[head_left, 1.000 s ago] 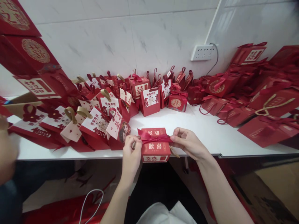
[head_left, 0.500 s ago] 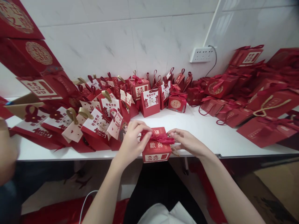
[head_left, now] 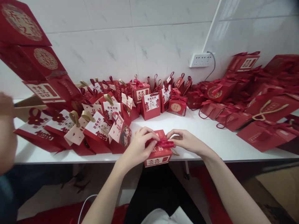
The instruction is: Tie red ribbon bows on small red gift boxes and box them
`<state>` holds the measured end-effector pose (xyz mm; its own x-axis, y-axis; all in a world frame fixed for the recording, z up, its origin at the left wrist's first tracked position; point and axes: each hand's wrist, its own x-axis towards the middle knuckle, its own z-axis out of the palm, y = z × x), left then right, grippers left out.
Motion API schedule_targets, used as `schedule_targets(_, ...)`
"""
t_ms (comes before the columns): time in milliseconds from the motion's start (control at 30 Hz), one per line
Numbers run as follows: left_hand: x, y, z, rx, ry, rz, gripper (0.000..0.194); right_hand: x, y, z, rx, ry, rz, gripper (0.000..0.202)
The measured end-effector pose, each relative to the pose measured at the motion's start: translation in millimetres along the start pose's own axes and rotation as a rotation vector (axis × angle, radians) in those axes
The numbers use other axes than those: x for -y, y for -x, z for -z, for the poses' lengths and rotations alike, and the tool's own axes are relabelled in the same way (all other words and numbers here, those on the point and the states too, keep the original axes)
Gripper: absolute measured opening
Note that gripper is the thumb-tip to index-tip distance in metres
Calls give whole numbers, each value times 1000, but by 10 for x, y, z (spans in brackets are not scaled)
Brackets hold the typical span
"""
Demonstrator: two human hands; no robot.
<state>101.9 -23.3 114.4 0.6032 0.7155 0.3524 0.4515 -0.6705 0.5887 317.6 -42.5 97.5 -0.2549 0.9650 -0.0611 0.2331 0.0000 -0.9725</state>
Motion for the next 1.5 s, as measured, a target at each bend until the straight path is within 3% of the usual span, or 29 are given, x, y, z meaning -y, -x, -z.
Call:
schedule_targets(133, 14, 7, -4, -9, 6, 1, 15, -4, 21, 66, 42, 6, 2, 19)
schedule_targets(267, -1, 8, 1, -4, -31, -39, 22, 150, -61, 129, -30, 52, 38, 20)
schedule_targets(400, -32, -12, 23, 71, -142, -110, 36, 357, -305, 120, -4, 132, 231, 13)
schedule_targets(533, -27, -25, 49, 87, -246, -66, 32, 413, -599, 105, 92, 263, 412, 11)
schedule_targets(667, -22, -13, 49, 63, -285, 59, 26, 320, -564, 88, -257, 435, 445, 9)
schedule_targets(733, -29, -2, 40, 69, -261, 108, 28, 265, -357, 47, -324, 435, 423, 12)
schedule_targets(867, -16, 41, 19, 62, -168, 133, 32, 190, 133, -104, -217, 420, 268, 19)
schedule_targets(933, 17, 92, 4, -44, -91, 139, 39, 158, 265, -176, -222, 427, 208, 22)
schedule_targets(1000, 55, 167, -18, -251, -20, 202, 41, 120, 300, -222, -230, 398, 171, 17)
schedule_targets(1067, 76, 250, -46, -412, 32, 317, 29, 84, 277, -241, -211, 328, 148, 16)
schedule_targets(1100, 77, 289, -62, -433, 48, 366, 23, 69, 258, -244, -190, 282, 140, 18)
schedule_targets(1267, 22, 386, -135, -302, 83, 398, 14, 29, 194, -266, -132, 42, 104, 31)
schedule_targets(1367, 23, 393, -145, -346, 119, 393, 8, 9, 175, -298, -117, -90, 29, 36)
schedule_targets(1433, 42, 396, -125, -366, 136, 357, 26, -6, 160, -309, -86, -159, -23, 37)
schedule_targets(1500, 57, 399, -85, -298, 132, 304, 34, -17, 146, -308, -69, -197, -49, 37)
